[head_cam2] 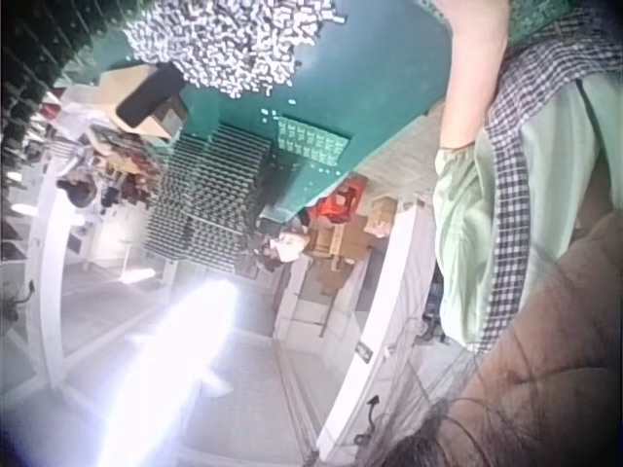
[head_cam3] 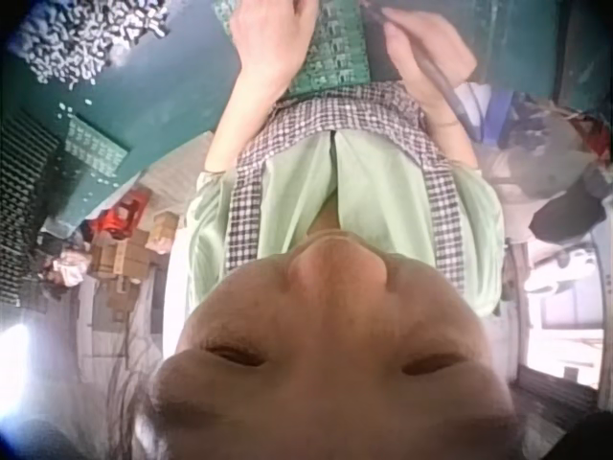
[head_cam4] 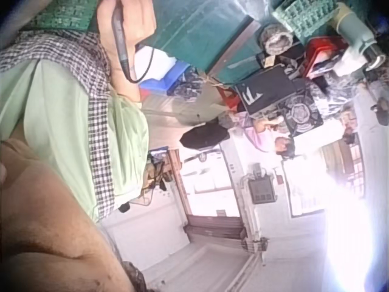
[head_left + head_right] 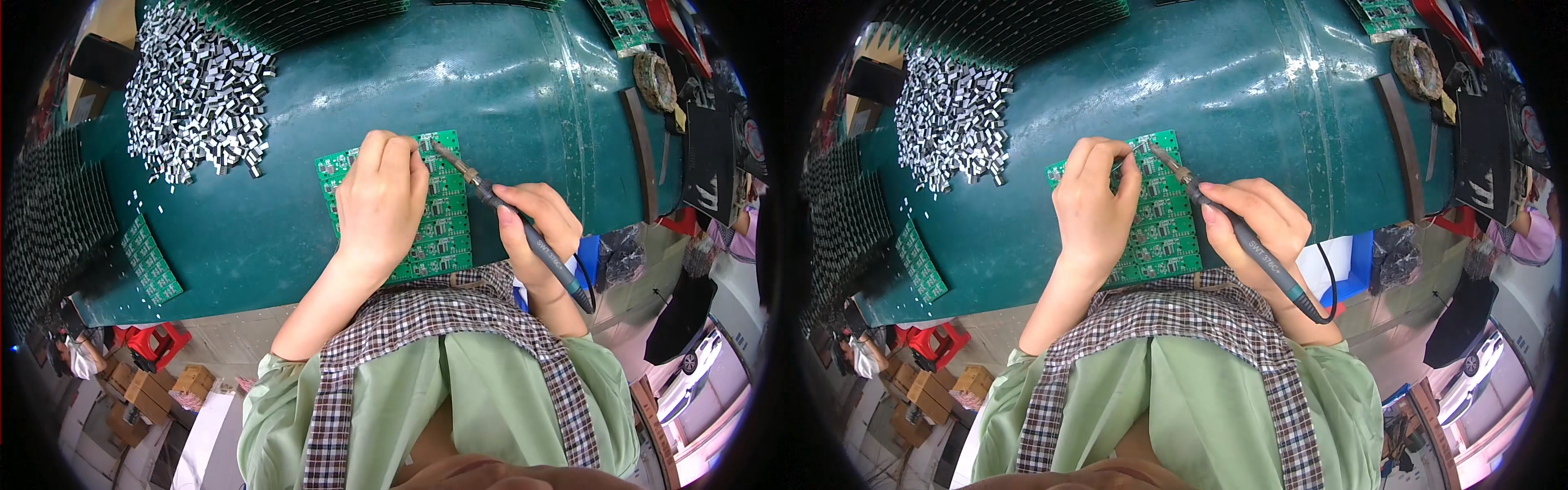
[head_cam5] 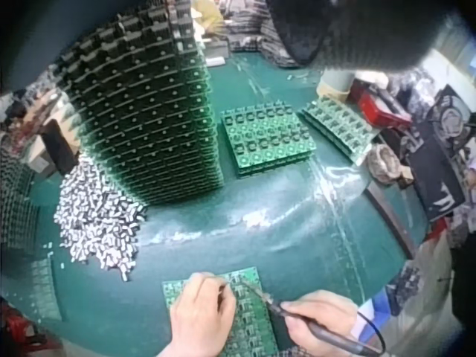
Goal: The person solders electronic components onto a printed circuit board using a soldering iron and solder wire.
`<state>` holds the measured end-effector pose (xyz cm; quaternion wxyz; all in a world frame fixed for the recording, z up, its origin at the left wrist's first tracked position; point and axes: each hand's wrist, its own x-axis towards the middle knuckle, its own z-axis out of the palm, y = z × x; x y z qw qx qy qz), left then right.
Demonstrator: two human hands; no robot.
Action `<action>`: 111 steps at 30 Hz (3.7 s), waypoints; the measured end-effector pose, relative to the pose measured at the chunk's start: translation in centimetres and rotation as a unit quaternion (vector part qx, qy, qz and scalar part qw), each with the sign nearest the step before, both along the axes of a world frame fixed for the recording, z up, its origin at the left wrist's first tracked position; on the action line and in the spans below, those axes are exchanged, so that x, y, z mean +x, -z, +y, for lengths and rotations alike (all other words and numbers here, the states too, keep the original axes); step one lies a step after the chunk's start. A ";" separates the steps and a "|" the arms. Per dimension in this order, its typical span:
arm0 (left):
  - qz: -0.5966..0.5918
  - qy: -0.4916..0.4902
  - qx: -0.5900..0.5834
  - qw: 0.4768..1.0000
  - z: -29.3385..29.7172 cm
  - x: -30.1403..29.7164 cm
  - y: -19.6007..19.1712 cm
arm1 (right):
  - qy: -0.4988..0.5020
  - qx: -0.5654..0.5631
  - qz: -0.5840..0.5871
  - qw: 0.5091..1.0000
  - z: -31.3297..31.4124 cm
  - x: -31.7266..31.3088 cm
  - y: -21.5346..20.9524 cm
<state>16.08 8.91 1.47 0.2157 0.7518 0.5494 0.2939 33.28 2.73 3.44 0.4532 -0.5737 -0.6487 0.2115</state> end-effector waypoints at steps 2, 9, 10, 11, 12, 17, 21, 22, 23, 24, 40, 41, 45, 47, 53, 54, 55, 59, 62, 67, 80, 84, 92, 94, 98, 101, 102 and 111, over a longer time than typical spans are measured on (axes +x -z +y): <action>0.000 0.002 -0.002 1.000 0.0 0.1 0.0 | -0.004 -0.002 -0.002 1.000 0.0 0.0 -0.1; 0.004 0.011 -0.012 1.000 0.0 0.0 0.0 | -0.018 0.002 -0.010 1.000 -0.1 0.1 -0.2; 0.000 0.025 -0.025 0.999 0.0 0.0 -0.1 | -0.018 0.003 -0.010 1.000 -0.2 0.0 -0.2; -0.005 0.040 -0.038 0.998 0.0 0.0 -0.1 | -0.018 0.002 -0.007 1.000 -0.2 0.0 -0.2; -0.003 0.040 -0.037 0.999 0.0 0.0 -0.1 | -0.017 -0.001 -0.004 1.000 -0.3 -0.1 -0.2; -0.001 0.062 -0.049 0.997 0.0 0.0 -0.4 | -0.014 -0.008 -0.011 1.000 -0.8 -0.1 -0.5; 0.042 0.012 -0.029 0.999 -0.4 -0.5 -0.8 | 0.012 -0.024 0.030 0.999 -1.0 0.2 -0.9; 0.019 0.008 -0.044 0.999 -0.3 -0.7 -0.8 | 0.011 -0.023 0.028 0.999 -1.0 0.3 -0.9; -0.002 0.004 -0.065 0.998 -0.3 -0.9 -0.8 | 0.006 -0.033 0.028 0.999 -0.9 0.4 -0.9; -0.005 0.004 -0.061 0.998 -0.3 -1.0 -0.9 | 0.002 -0.041 0.035 0.999 -0.8 0.5 -0.8; -0.018 0.017 -0.062 0.998 -2.2 -0.8 -1.0 | 0.004 -0.010 -0.007 1.000 -2.0 0.1 -0.5; -0.017 0.016 -0.062 0.998 -2.2 -0.7 -1.0 | 0.003 -0.011 -0.012 1.000 -2.0 0.1 -0.5; -0.006 0.016 -0.050 0.999 -2.1 -0.6 -0.9 | -0.001 -0.005 -0.007 1.000 -1.8 0.0 -0.5; -0.005 0.016 -0.072 0.997 -2.1 -0.5 -1.0 | -0.002 -0.009 -0.013 1.000 -1.9 -0.1 -0.6; -0.016 0.036 -0.073 0.997 -2.0 -0.6 -1.0 | -0.004 -0.010 -0.009 1.000 -2.2 -0.3 -0.4; -0.016 0.034 -0.070 0.997 -1.9 -0.6 -1.0 | -0.004 -0.002 -0.003 1.000 -2.2 -0.3 -0.4; -0.016 0.045 -0.074 0.996 -1.8 -0.7 -0.9 | -0.005 -0.006 -0.009 1.000 -2.3 -0.4 -0.4; -0.022 0.069 -0.078 0.994 -1.5 -1.0 -0.8 | -0.004 -0.006 -0.017 1.000 -2.9 -0.6 -0.5; -0.028 0.072 -0.092 0.993 -2.0 -1.0 -1.1 | 0.006 0.008 -0.027 1.000 -3.3 -0.3 -0.5; -0.054 0.043 -0.124 0.990 -2.9 -1.2 -1.3 | 0.006 0.020 -0.014 1.000 -3.7 0.1 -0.5; -0.063 0.058 -0.086 0.993 -3.1 -1.1 -1.1 | -0.011 0.032 -0.045 0.998 -3.7 -0.2 -0.2; -0.055 0.064 -0.085 0.993 -3.1 -1.2 -0.9 | -0.014 0.015 -0.037 0.999 -3.9 -0.3 -0.3; -0.002 0.080 -0.062 0.995 -3.5 -1.1 -0.7 | -0.011 0.023 -0.037 0.999 -4.9 -0.6 -0.2; -0.015 0.067 -0.064 0.996 -3.7 -1.1 -0.8 | -0.010 0.033 -0.051 0.998 -5.0 -0.5 -0.2; -0.038 0.063 -0.123 0.990 -4.6 -1.6 -1.3 | 0.008 0.065 -0.044 0.997 -5.5 -0.1 -0.2; -0.024 0.064 -0.097 0.993 -5.0 -1.6 -1.2 | 0.000 0.062 -0.043 0.997 -5.6 -0.1 0.0; -0.030 0.061 -0.094 0.993 -5.0 -1.6 -1.1 | -0.002 0.061 -0.040 0.997 -5.7 -0.2 0.1; -0.038 0.055 -0.099 0.993 -5.3 -1.2 -0.9 | -0.013 0.052 -0.047 0.997 -5.8 -0.2 0.2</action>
